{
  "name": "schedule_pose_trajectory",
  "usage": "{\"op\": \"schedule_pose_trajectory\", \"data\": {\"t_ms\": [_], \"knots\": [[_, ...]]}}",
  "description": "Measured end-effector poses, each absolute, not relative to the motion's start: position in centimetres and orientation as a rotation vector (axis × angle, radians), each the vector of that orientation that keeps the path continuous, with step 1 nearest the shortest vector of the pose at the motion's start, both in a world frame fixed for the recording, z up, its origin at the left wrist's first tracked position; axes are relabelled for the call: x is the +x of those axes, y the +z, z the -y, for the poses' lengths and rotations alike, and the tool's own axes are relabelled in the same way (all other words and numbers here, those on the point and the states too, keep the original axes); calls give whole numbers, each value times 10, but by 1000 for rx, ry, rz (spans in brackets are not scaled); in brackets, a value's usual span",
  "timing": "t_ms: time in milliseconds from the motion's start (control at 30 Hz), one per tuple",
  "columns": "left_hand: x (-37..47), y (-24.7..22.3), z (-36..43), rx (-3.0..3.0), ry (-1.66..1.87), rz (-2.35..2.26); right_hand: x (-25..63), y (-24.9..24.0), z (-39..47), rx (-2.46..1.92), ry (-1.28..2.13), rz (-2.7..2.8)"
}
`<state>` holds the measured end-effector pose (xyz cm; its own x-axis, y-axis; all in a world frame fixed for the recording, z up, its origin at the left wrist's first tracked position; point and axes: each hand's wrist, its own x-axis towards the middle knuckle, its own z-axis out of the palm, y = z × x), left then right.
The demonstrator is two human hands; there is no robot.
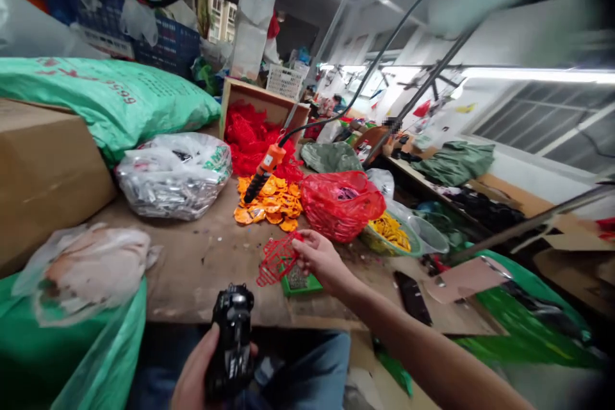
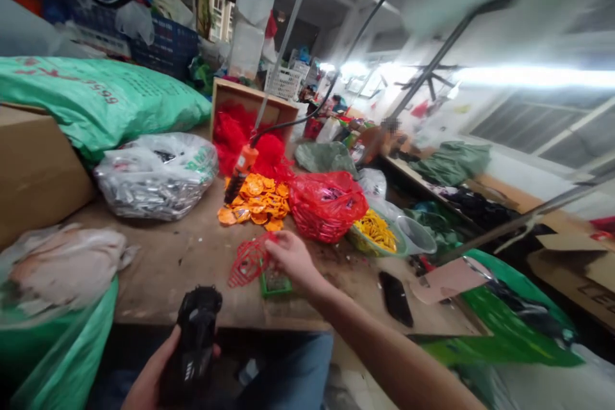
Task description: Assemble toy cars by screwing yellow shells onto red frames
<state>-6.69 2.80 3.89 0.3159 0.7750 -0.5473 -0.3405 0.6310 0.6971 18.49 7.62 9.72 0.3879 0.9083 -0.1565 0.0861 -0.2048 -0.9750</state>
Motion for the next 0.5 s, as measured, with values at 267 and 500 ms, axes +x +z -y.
{"op": "schedule_pose_trajectory", "data": {"t_ms": [267,500], "knots": [[-91,53,-18,118,832,-1017,121,39,-118,-1793,986,1193],[-99,48,-21,122,894,-1024,127,53,-111,-1959,519,1809]]}}
